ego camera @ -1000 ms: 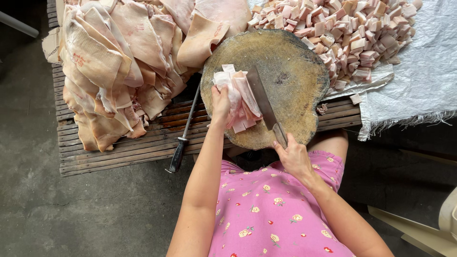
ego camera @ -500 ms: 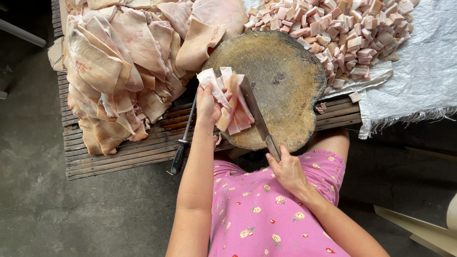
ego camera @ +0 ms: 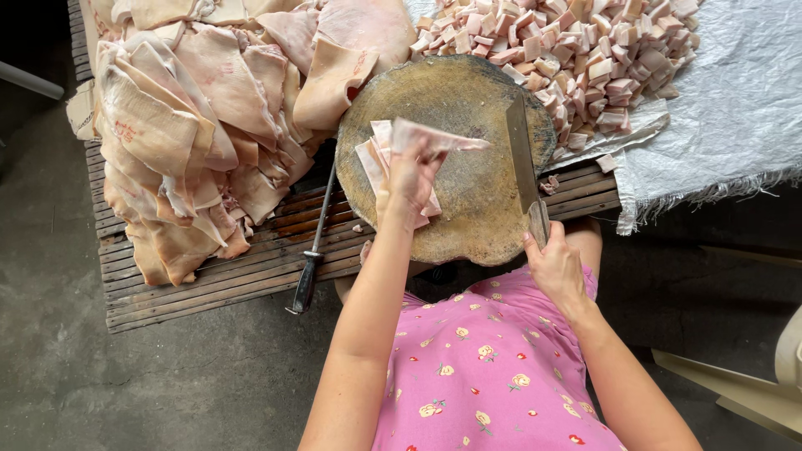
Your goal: The person cuts strips of pork skin into small cubes using a cleaver on a wooden cutting board.
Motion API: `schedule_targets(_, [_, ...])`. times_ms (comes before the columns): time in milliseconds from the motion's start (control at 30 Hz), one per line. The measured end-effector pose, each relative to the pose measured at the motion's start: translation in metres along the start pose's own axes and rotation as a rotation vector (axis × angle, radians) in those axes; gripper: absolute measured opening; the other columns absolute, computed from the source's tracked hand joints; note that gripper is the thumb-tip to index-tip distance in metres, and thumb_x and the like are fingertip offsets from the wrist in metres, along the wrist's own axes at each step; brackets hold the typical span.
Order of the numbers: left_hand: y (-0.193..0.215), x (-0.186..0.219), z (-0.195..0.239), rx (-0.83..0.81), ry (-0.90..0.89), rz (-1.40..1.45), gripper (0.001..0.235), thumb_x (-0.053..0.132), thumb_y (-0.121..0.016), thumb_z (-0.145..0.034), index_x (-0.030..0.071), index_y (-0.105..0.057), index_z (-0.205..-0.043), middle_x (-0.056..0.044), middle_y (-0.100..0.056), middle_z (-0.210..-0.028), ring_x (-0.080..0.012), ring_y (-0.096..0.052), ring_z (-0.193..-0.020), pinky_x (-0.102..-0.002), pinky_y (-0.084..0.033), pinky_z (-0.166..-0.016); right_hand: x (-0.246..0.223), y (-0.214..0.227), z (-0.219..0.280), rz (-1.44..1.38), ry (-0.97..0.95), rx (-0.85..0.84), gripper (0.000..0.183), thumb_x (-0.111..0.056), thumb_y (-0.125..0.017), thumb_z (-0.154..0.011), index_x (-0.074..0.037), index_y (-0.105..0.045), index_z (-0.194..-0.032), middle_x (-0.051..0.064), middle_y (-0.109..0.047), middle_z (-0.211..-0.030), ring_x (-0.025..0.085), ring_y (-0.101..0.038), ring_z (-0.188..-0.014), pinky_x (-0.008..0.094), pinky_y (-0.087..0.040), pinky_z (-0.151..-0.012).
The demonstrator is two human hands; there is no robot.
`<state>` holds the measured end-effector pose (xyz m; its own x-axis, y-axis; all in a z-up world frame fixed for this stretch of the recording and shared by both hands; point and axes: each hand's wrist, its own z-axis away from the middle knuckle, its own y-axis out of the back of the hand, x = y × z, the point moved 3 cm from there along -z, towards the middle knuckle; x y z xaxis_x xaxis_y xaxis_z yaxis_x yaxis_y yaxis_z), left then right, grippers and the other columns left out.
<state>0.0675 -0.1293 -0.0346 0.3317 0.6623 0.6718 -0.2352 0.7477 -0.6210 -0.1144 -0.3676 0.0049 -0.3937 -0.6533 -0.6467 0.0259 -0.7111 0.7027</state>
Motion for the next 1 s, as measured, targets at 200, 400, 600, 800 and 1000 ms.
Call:
schedule_targets(200, [0.032,-0.03,0.0,0.235,-0.241,-1.092,0.058,0.007,-0.067,-0.093,0.004,-0.033,-0.14,-0.029,-0.056,-0.132,-0.0394,-0.059,-0.119,-0.046,-0.046,-0.105,-0.002,-0.001,-0.006,-0.001,0.112,0.009,0.042,-0.032,-0.062,-0.1,0.003,-0.053,-0.12,0.027,-0.069,-0.077,0.05,-0.069,-0.074,0.056,-0.054,-0.068])
schedule_targets(400, [0.032,-0.04,-0.012,0.006,0.099,-0.744,0.039,0.005,-0.055,-0.095,0.006,-0.046,-0.133,-0.021,-0.069,-0.117,-0.0244,-0.078,-0.083,-0.034,-0.066,-0.067,-0.016,0.002,0.008,-0.089,0.043,-0.014,0.044,-0.035,-0.059,-0.098,-0.003,-0.054,-0.128,0.03,-0.07,-0.075,0.047,-0.074,-0.073,0.056,-0.056,-0.066])
schedule_targets(600, [0.031,-0.048,-0.005,0.069,-0.454,-1.24,0.033,0.0,-0.057,-0.093,0.002,-0.05,-0.125,-0.028,-0.071,-0.101,-0.0389,-0.072,-0.089,-0.046,-0.057,-0.078,-0.022,-0.005,-0.011,0.088,0.283,0.017,0.041,-0.03,-0.061,-0.102,0.002,-0.052,-0.126,0.033,-0.07,-0.082,0.052,-0.07,-0.078,0.057,-0.055,-0.071])
schedule_targets(800, [0.034,-0.057,-0.005,0.08,-0.353,-1.442,0.03,0.003,-0.059,-0.088,-0.001,-0.053,-0.117,-0.032,-0.069,-0.098,-0.0465,-0.069,-0.095,-0.051,-0.053,-0.085,-0.004,-0.001,-0.017,0.058,0.215,0.002,0.04,-0.029,-0.058,-0.101,0.002,-0.052,-0.124,0.032,-0.071,-0.084,0.051,-0.071,-0.08,0.057,-0.057,-0.072])
schedule_targets(1000, [0.02,-0.045,0.003,0.066,-0.293,-1.39,0.029,0.013,-0.054,-0.097,0.003,-0.066,-0.122,-0.028,-0.072,-0.104,-0.0408,-0.072,-0.095,-0.046,-0.056,-0.088,-0.008,-0.001,-0.029,0.128,0.238,-0.026,0.039,-0.032,-0.057,-0.103,0.001,-0.046,-0.123,0.035,-0.07,-0.09,0.056,-0.067,-0.087,0.062,-0.053,-0.078])
